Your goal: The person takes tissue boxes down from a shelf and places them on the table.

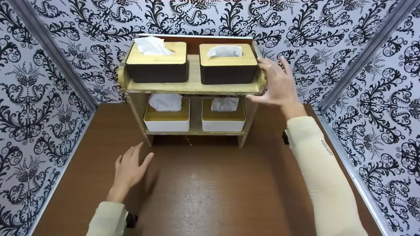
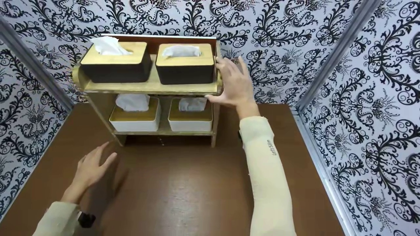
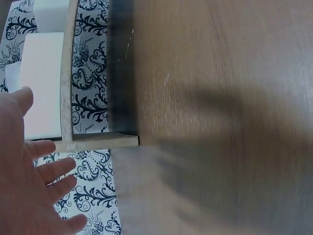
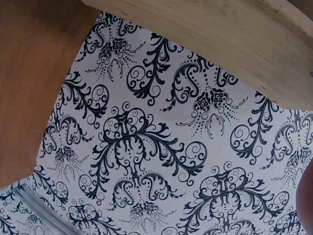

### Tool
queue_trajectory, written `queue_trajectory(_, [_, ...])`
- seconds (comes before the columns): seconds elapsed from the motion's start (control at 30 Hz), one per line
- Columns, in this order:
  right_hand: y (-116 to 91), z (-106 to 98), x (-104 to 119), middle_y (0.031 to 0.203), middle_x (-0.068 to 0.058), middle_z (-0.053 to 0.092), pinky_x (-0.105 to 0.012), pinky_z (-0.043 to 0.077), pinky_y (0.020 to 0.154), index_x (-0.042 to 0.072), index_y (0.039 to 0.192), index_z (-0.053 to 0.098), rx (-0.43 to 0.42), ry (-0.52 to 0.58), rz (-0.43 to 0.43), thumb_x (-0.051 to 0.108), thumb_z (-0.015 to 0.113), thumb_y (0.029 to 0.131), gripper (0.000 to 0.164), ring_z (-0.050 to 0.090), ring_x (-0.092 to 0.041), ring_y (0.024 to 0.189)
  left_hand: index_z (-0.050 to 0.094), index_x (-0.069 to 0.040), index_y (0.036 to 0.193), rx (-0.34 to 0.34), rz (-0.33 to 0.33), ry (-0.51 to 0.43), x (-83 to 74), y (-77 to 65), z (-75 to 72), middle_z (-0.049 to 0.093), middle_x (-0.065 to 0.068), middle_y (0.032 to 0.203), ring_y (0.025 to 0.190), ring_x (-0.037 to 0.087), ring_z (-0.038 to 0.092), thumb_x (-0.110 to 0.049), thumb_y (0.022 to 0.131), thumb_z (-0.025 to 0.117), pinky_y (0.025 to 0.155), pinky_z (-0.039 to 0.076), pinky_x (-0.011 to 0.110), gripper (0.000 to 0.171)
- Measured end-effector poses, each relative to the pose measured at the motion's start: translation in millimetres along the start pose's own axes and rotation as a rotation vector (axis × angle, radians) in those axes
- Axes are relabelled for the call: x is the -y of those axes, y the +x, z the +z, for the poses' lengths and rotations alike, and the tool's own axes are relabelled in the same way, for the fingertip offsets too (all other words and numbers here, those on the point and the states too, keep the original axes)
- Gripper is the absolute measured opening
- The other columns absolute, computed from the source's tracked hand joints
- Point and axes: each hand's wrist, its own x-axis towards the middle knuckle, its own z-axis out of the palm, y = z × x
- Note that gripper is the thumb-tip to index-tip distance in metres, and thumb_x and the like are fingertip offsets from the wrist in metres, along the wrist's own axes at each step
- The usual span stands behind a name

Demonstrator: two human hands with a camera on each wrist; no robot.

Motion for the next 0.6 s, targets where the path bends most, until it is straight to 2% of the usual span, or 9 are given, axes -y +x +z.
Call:
queue_trajectory(0.4, [-0.8,-5.5,-4.2,0.158,0.001,0.033,-0.039,-0.001,0.128,0.005,0.137,0.036,0.115,0.035,0.087,0.066,0.078,0.065,0.104,0.035,-0.019,0.145,0.033,-0.012,0.151,-0.011,0.008,-0.004,1.9,-3.1,3.2,0.038,0.023,0.152,0.144,0.040,0.030,-0.064,0.097,0.037,0.114,0.013,0.070,0.075])
queue_trajectory(0.6, [0.6,-4.9,-1.6,0.159,0.002,0.033,-0.039,0.000,0.128,0.007,0.139,0.036,0.127,0.074,0.129,0.064,0.082,0.062,0.106,0.035,-0.020,0.145,0.033,-0.012,0.151,-0.003,0.003,0.008,3.0,-5.1,1.7,0.037,0.023,0.152,0.144,0.040,0.029,-0.063,0.098,0.035,0.114,0.014,0.070,0.074])
